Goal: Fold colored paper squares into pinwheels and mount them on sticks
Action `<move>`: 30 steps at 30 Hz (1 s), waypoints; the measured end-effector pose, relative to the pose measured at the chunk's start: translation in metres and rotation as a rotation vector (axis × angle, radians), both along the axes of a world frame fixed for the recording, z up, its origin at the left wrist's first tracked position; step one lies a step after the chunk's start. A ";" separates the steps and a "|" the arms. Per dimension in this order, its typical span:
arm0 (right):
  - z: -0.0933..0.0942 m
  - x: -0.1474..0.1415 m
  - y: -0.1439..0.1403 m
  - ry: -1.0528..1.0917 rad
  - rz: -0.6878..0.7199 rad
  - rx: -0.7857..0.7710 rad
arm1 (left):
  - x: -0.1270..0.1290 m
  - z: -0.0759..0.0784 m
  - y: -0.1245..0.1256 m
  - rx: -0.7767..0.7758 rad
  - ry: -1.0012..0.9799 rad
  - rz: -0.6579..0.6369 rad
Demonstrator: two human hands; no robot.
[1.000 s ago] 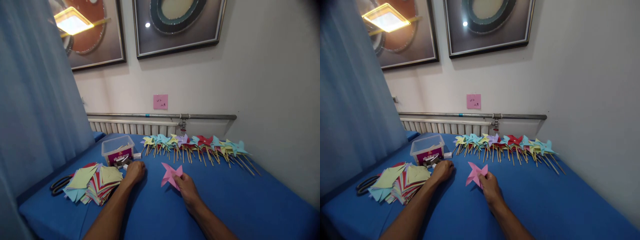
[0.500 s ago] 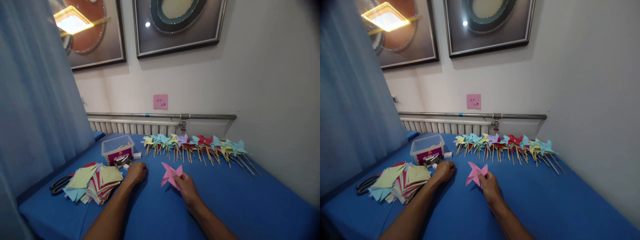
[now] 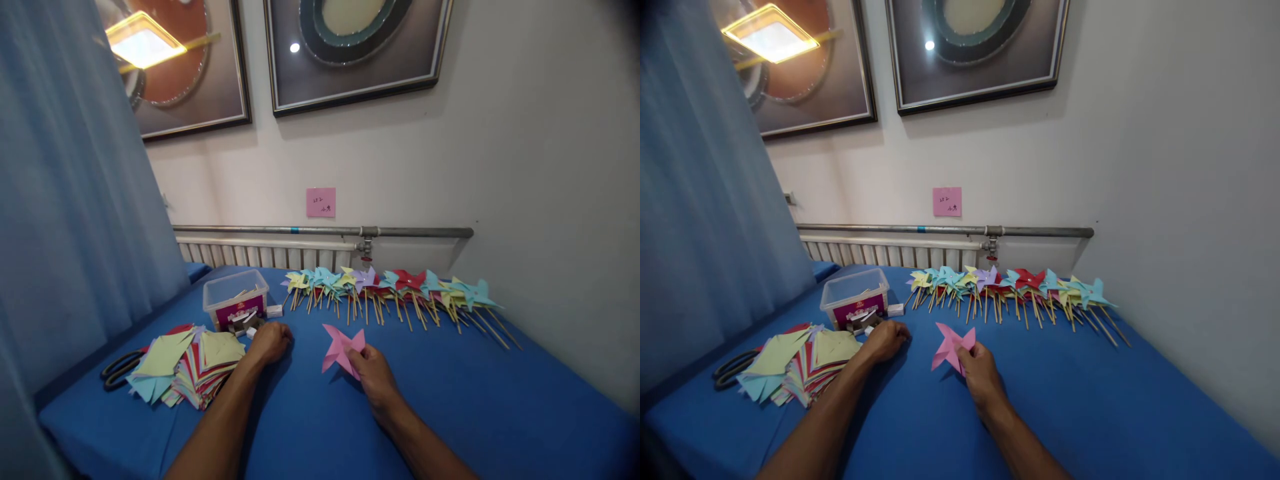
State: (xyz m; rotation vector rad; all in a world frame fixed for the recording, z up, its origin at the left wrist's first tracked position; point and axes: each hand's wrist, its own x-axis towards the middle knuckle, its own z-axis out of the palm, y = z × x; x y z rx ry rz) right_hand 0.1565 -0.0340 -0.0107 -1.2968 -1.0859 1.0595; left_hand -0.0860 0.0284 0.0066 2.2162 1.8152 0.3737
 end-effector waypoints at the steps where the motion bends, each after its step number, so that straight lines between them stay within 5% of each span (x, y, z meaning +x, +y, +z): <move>1: 0.000 0.000 0.000 0.001 0.005 0.002 | 0.000 0.000 0.000 -0.012 -0.003 -0.003; 19: -0.007 0.002 0.003 -0.019 -0.001 0.027 | 0.012 0.004 -0.009 0.027 0.061 0.020; 21: -0.009 0.003 0.005 -0.025 -0.007 0.028 | 0.015 0.003 -0.008 0.026 -0.056 0.032; 27: -0.015 0.003 0.012 -0.035 -0.053 0.051 | 0.055 -0.003 -0.019 -0.091 -0.839 -0.029; 30: -0.017 0.004 0.013 -0.048 -0.070 0.092 | 0.075 -0.003 -0.032 -0.068 -1.023 0.008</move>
